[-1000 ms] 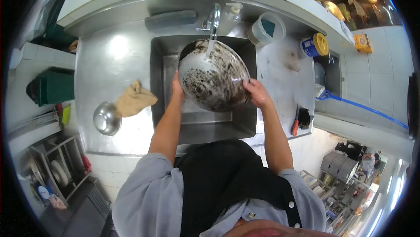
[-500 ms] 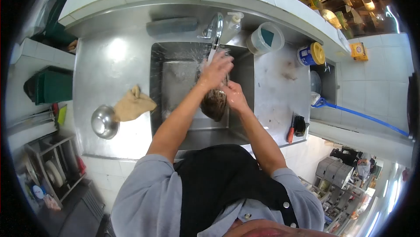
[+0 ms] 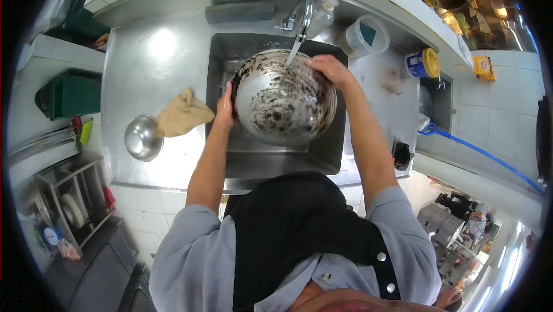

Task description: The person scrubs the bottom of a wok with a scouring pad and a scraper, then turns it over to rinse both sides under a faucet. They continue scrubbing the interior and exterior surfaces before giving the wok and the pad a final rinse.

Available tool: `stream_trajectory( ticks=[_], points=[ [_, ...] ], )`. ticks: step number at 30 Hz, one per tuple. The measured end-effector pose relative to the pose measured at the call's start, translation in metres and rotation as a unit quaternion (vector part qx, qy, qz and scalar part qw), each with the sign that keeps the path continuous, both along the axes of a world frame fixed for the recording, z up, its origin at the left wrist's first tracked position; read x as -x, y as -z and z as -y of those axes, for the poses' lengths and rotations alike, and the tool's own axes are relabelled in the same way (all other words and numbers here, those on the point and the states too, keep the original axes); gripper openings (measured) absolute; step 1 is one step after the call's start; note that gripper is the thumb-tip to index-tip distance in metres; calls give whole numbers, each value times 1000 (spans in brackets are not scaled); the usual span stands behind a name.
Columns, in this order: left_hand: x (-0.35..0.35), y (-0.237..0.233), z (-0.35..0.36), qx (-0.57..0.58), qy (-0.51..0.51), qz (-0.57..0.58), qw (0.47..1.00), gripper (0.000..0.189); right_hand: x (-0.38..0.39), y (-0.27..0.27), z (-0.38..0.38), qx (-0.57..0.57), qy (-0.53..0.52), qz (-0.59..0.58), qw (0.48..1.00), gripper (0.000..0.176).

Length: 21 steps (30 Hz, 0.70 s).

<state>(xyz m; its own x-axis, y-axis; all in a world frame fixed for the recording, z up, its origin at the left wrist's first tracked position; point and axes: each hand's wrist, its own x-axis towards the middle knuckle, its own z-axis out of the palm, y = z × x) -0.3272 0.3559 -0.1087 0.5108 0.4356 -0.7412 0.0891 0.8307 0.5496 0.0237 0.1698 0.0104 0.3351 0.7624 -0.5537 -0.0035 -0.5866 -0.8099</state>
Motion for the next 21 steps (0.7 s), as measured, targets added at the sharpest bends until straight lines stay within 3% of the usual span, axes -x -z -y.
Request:
stream_trajectory(
  ticks=[1,3,7,11,12,16,20,21],
  points=[
    [13,-5,9,3,-25,-7,1000,102,-8,14,-18,32,-50,141,988,58],
    [24,-13,25,3,-74,35,997,97,1,55,-60,45,-15,354,934,72],
    [24,-40,45,7,-131,21,991,94,56,15,-110,117,0,356,927,62],
    [11,-50,52,58,-164,-104,979,87,135,21,-121,-16,-103,492,864,53],
    [12,-28,54,39,-182,-69,980,83,157,19,-113,-35,-115,536,836,51],
    [13,-46,59,62,-176,-33,982,77,207,25,-56,-132,-186,597,769,53],
    [9,-36,65,88,-156,25,983,79,218,12,29,-166,-224,577,768,64],
    [6,-38,70,102,-151,18,983,80,214,18,47,-176,-187,572,779,65]
  ],
)
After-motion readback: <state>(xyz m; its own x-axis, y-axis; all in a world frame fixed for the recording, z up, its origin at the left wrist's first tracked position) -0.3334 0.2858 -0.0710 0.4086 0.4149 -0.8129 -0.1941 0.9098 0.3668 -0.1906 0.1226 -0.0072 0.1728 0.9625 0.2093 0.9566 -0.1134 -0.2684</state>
